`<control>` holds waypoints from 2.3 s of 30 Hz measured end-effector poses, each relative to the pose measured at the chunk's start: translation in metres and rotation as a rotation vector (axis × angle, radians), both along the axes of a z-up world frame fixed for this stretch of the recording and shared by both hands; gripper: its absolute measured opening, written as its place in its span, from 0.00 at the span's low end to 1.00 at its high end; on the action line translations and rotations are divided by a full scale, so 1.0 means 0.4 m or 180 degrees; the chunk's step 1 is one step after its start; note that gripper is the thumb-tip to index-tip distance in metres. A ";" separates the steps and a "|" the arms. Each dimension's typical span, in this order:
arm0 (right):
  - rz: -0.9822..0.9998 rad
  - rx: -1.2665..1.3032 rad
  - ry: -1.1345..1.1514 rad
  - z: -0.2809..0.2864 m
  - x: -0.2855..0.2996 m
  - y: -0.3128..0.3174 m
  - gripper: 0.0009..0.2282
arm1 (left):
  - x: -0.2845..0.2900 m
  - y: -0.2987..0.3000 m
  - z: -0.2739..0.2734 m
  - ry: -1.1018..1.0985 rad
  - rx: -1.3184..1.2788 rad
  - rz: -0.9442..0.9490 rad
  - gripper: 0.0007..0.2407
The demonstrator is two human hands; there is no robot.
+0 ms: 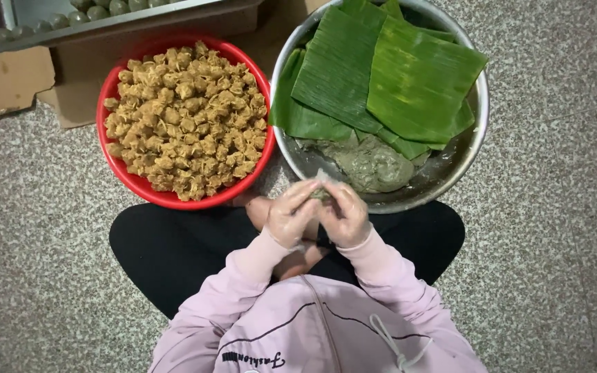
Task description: A person is manually shaping and stuffing dough balls, rolling them between their palms and placing them aside.
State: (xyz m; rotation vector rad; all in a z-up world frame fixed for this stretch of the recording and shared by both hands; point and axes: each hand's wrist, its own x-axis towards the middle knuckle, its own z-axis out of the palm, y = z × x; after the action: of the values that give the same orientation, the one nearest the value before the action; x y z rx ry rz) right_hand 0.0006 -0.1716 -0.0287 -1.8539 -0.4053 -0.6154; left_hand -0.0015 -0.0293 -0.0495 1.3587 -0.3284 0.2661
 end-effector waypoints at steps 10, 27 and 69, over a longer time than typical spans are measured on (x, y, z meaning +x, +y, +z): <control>0.0377 0.0449 0.0716 -0.016 0.023 -0.029 0.07 | 0.006 -0.012 0.057 -0.0699 0.1573 0.0866 0.17; -0.0022 -0.0582 0.0873 -0.064 0.111 -0.196 0.11 | 0.065 0.037 0.040 0.2531 -0.1997 -0.1291 0.15; 0.0293 0.2166 0.2024 -0.112 0.076 -0.152 0.07 | 0.093 -0.100 0.043 -0.0460 0.0511 -0.0085 0.15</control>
State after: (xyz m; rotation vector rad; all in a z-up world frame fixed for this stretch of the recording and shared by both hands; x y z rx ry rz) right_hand 0.0312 -0.2326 -0.0733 -1.2654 0.1376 -0.0511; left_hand 0.0357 -0.0694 -0.0325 1.4951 -0.4966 0.3220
